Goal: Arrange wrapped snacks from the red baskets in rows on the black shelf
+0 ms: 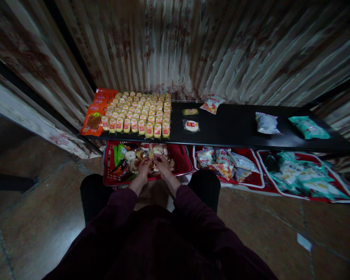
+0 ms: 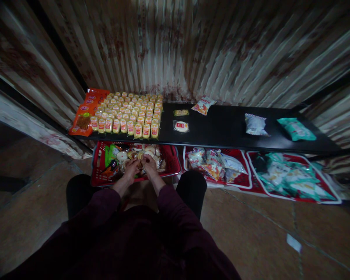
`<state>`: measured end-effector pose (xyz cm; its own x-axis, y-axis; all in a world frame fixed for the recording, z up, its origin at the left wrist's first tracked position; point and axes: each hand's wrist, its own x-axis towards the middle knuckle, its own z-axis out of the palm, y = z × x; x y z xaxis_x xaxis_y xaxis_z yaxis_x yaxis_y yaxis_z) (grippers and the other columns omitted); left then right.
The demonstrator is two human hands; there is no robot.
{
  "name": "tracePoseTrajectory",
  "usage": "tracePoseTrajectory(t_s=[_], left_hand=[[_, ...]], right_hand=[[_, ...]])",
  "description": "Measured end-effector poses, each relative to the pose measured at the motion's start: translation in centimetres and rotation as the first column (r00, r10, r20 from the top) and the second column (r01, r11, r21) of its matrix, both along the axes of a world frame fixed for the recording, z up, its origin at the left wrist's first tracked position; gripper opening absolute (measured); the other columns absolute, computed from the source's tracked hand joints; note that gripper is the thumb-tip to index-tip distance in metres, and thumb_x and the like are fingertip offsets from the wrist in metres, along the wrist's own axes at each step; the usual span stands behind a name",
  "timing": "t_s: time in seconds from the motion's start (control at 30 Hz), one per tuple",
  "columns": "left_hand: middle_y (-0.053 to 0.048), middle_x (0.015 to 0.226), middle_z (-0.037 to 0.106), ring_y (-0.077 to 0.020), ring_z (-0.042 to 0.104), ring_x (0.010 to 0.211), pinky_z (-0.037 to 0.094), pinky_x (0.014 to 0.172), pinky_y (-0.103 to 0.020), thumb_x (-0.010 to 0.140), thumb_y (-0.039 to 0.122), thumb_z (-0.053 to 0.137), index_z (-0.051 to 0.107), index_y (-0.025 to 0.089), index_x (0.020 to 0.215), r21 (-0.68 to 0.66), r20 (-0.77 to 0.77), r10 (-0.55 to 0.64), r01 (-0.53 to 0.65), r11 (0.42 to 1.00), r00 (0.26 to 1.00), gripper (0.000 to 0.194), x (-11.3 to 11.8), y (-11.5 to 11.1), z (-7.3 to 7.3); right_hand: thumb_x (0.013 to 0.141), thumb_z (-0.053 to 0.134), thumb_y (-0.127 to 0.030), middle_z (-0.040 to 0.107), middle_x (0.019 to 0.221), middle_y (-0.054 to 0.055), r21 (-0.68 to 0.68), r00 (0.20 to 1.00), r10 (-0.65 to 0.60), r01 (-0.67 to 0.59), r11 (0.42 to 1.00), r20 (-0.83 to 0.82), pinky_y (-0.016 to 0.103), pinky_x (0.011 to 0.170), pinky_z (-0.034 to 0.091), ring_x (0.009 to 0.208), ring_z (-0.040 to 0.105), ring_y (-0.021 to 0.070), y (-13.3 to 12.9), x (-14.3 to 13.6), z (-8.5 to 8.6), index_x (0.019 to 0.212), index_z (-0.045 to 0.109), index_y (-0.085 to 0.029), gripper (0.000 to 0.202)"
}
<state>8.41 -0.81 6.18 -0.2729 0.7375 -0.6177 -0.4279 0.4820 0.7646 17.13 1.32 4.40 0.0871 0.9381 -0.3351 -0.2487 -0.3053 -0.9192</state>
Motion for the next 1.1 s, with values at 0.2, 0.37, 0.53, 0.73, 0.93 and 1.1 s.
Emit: tracePoseTrajectory(t_s=[0.2,0.37,0.53,0.73,0.93,1.1], left_hand=[[0.0,0.074,0.062,-0.0082,0.055,0.061,0.044,0.059,-0.02,0.073,0.019,0.062,0.058,0.018,0.091,-0.04,0.093,0.017,-0.014,0.999,0.995,0.018,-0.2,0.2,0.1],[0.0,0.068,0.058,-0.0088,0.055,0.06,0.045,0.062,-0.021,0.076,0.021,0.059,0.056,0.018,0.083,-0.142,0.172,0.065,-0.04,0.989,0.983,0.008,-0.7,0.5,-0.1],[-0.002,0.067,0.056,-0.0109,0.057,0.062,0.048,0.065,-0.023,0.081,0.021,0.052,0.054,0.017,0.08,-0.188,0.256,0.093,-0.045,0.981,0.962,0.004,-1.0,0.7,-0.4],[-0.005,0.068,0.059,-0.0128,0.059,0.063,0.051,0.064,-0.024,0.082,0.015,0.043,0.057,0.015,0.078,-0.182,0.377,0.11,-0.043,0.982,0.92,0.014,-1.5,0.8,-0.3],[-0.005,0.064,0.06,-0.0126,0.057,0.057,0.049,0.056,-0.023,0.079,0.011,0.045,0.06,0.014,0.08,-0.156,0.437,0.134,-0.072,0.985,0.889,0.015,-1.8,1.0,-0.6],[-0.005,0.066,0.062,-0.0129,0.058,0.057,0.049,0.055,-0.023,0.078,0.011,0.048,0.062,0.013,0.087,-0.138,0.458,0.152,-0.099,0.986,0.876,0.017,-1.8,1.0,-0.7]], right_hand=[[0.064,0.063,-0.025,0.068,0.085,-0.001,0.016,0.998,0.004,-0.005,1.0,0.06,0.023,0.074,0.046,0.079,0.06,0.0128,0.1,-0.4,-0.1,0.082,0.066,-0.021,0.019],[0.065,0.059,-0.02,0.07,0.088,-0.001,0.012,0.998,0.015,-0.016,1.0,0.063,0.025,0.082,0.046,0.085,0.061,0.0135,0.2,-0.2,-0.2,0.083,0.068,-0.021,0.02],[0.066,0.059,-0.019,0.07,0.086,0.0,0.011,0.998,0.023,-0.024,1.0,0.064,0.026,0.083,0.045,0.084,0.062,0.0137,0.1,-0.2,0.1,0.08,0.069,-0.021,0.017],[0.067,0.058,-0.019,0.07,0.083,-0.001,0.026,0.999,0.023,-0.024,0.999,0.039,0.026,0.078,0.047,0.079,0.062,0.0135,0.2,-0.4,0.4,0.081,0.069,-0.021,0.018],[0.069,0.057,-0.022,0.07,0.085,-0.001,0.022,0.997,0.038,-0.039,0.999,0.063,0.026,0.074,0.049,0.079,0.062,0.0141,0.1,-0.7,0.5,0.083,0.069,-0.021,0.019],[0.072,0.053,-0.02,0.07,0.084,0.0,0.038,0.985,0.07,-0.077,0.996,0.157,0.023,0.071,0.05,0.077,0.062,0.0126,0.0,-0.7,0.6,0.084,0.069,-0.021,0.02]])
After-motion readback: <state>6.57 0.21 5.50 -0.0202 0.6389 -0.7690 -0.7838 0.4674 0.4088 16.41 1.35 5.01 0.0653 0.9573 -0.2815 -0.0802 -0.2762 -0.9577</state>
